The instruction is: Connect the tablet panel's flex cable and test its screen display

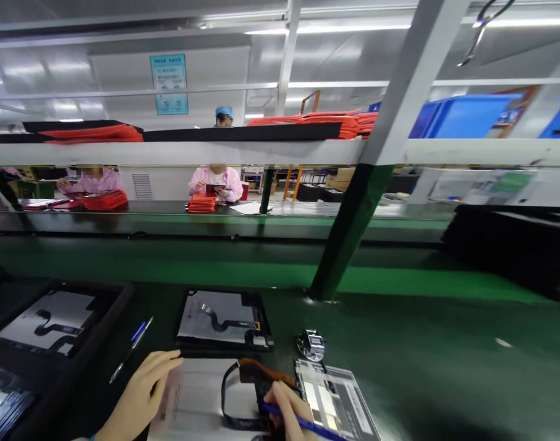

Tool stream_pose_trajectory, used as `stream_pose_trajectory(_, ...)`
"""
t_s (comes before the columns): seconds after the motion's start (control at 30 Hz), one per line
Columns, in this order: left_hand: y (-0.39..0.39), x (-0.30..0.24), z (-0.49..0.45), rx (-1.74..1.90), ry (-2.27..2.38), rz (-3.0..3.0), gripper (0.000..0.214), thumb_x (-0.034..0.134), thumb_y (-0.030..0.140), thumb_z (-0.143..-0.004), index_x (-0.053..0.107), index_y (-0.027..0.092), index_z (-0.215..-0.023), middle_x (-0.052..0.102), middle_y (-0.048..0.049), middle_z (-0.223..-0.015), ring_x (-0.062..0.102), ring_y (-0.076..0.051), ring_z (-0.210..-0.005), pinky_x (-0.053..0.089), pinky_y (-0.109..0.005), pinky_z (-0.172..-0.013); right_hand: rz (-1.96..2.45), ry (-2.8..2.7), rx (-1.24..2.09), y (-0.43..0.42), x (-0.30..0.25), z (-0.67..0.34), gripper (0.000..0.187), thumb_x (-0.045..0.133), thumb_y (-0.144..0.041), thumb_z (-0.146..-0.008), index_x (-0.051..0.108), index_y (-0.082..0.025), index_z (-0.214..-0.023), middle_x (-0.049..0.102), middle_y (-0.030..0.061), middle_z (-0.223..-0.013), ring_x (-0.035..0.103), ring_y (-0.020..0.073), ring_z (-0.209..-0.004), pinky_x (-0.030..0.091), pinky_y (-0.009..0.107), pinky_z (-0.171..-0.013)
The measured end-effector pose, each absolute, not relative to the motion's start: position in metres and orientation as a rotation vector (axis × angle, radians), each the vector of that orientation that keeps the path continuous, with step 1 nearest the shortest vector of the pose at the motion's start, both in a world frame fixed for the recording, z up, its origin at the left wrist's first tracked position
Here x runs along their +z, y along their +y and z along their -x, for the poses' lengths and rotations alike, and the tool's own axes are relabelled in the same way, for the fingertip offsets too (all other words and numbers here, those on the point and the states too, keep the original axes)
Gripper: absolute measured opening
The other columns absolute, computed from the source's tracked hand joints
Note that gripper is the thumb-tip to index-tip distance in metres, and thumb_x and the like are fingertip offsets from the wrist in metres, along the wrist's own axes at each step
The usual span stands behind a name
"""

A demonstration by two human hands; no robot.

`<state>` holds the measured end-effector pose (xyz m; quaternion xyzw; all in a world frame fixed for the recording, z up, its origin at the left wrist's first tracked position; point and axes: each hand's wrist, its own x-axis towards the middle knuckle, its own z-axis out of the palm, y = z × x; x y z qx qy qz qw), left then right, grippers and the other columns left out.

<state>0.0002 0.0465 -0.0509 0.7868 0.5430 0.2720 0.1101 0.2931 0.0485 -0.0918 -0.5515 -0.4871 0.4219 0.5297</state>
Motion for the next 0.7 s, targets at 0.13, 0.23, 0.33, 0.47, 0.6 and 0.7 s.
stream_pose_trajectory(0.13,0.063,-0.04,-0.05,0.682,1.445,-1.864,0.04,0.048,0.035,-0.088,0.06,0.02,-0.123,0.07,-0.0078,-0.11,0.065,-0.02,-0.097,0.052,-0.032,-0.086,1.433,-1.258,0.922,0.055,-0.089,-0.292,0.059,0.057,-0.071,-0.072,0.042,-0.021,-0.046,0.044,-0.0013,-0.046,0.043,0.014,-0.046,0.037,0.027,-0.048)
stream_pose_trajectory(0.23,0.078,-0.047,-0.08,0.586,1.343,-1.679,0.037,0.05,0.04,-0.083,0.068,0.014,-0.101,0.072,-0.0054,-0.078,0.064,-0.017,-0.067,0.048,-0.026,-0.064,1.433,-1.346,0.857,0.059,-0.09,-0.292,0.059,0.052,-0.072,-0.073,0.038,-0.022,-0.046,0.042,-0.0015,-0.045,0.042,0.0144,-0.046,0.036,0.027,-0.048)
stream_pose_trajectory(0.33,0.084,-0.059,-0.095,0.605,1.324,-1.596,0.035,0.05,0.044,-0.081,0.067,0.014,-0.074,0.063,-0.0018,-0.057,0.055,-0.014,-0.051,0.038,-0.025,-0.052,1.434,-1.429,0.779,0.06,-0.095,-0.293,0.056,0.049,-0.068,-0.078,0.039,-0.021,-0.049,0.042,-0.0019,-0.047,0.042,0.0139,-0.047,0.034,0.026,-0.048)
stream_pose_trajectory(0.47,0.083,-0.067,-0.099,0.655,1.312,-1.54,0.033,0.054,0.046,-0.075,0.059,0.015,-0.065,0.056,0.0005,-0.054,0.053,-0.013,-0.05,0.035,-0.024,-0.05,1.41,-1.503,0.727,0.061,-0.103,-0.294,0.054,0.046,-0.064,-0.083,0.039,-0.021,-0.051,0.042,-0.002,-0.047,0.042,0.0135,-0.047,0.033,0.026,-0.047)
stream_pose_trajectory(0.6,0.08,-0.063,-0.1,0.687,1.262,-1.492,0.033,0.054,0.048,-0.073,0.055,0.016,-0.065,0.053,0.001,-0.057,0.05,-0.012,-0.052,0.035,-0.023,-0.051,1.378,-1.497,0.778,0.056,-0.099,-0.296,0.054,0.05,-0.061,-0.083,0.043,-0.02,-0.05,0.045,-0.0017,-0.047,0.044,0.0132,-0.046,0.034,0.025,-0.047)
stream_pose_trajectory(0.7,0.077,-0.057,-0.101,0.706,1.24,-1.499,0.031,0.055,0.046,-0.074,0.055,0.016,-0.066,0.053,0.0003,-0.059,0.051,-0.013,-0.054,0.036,-0.024,-0.053,1.304,-1.371,0.872,0.049,-0.085,-0.298,0.051,0.049,-0.061,-0.086,0.053,-0.019,-0.056,0.048,-0.0021,-0.044,0.046,0.013,-0.042,0.037,0.024,-0.045)
